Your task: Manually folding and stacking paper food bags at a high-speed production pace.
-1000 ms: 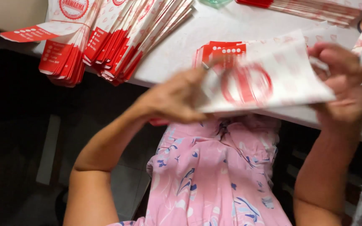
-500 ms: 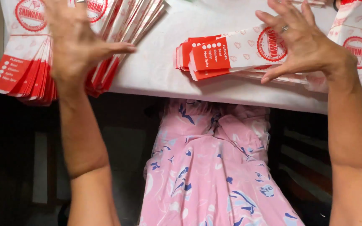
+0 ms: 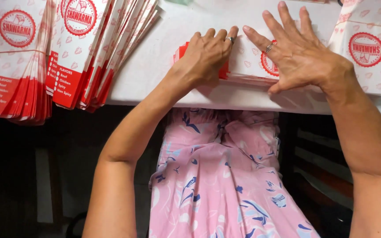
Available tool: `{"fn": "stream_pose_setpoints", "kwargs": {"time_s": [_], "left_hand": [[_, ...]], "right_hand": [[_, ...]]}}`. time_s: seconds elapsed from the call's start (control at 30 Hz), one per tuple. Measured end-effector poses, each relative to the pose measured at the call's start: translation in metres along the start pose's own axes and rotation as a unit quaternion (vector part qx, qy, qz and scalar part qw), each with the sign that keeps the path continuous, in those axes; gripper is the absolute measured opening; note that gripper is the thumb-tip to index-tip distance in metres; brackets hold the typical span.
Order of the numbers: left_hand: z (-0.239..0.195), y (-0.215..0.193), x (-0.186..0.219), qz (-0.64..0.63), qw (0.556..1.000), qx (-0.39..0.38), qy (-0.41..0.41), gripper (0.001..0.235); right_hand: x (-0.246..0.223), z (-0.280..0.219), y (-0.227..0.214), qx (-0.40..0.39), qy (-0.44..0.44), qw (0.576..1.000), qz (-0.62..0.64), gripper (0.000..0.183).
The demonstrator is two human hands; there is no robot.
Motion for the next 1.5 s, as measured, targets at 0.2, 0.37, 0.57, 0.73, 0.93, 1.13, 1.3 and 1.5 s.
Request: {"fn": "stream_pose_setpoints", "kwargs": {"time_s": [0.2,0.37,0.57,0.73,0.93,1.13,1.3,1.5], "left_hand": [[-0.005,-0.007,0.006,-0.001,0.999,0.041,-0.012,0.093],[-0.006,-0.005,0.000,0.005,0.998,0.055,-0.008,0.078],[-0.013,-0.012,0.006,-0.033,0.999,0.030,-0.020,0.100],[-0.015,-0.004,0.007,-0.029,0.999,0.034,-0.031,0.089],[-0.032,-0.016,0.029,-0.055,0.996,0.025,-0.065,0.167],[-0.040,0.015,0.046,-0.002,0.991,0.018,-0.132,0.083],[-0.042,0.042,0.046,-0.042,0.986,0.066,-0.150,0.073],[-0.040,0.048,0.040,-0.049,0.987,0.047,-0.144,0.076]], "right_hand": [[-0.005,0.001,-0.010,0.043,0.003,0.996,-0.073,0.142],[0.010,0.009,0.008,-0.001,0.019,0.999,0.031,0.168],[0.011,0.010,0.004,0.054,-0.022,0.998,-0.013,0.148],[0.009,0.007,-0.004,0.112,-0.061,0.991,-0.042,0.132],[-0.014,-0.009,-0.026,0.089,-0.052,0.993,0.063,0.137],[-0.035,0.005,0.028,0.122,0.055,0.985,0.105,0.085],[-0.029,0.018,0.062,0.060,0.097,0.985,0.132,0.079],[-0.027,0.023,0.062,0.045,0.100,0.984,0.138,0.076]]}}
Point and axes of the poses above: each hand's wrist, its own z-axis towards the middle knuckle, its own y-axis out of the palm, x = y × z, the point moved 1 cm from there along z, towards the middle knuckle, and after that the axes turned 8 degrees about -x, right-handed, at the moved point
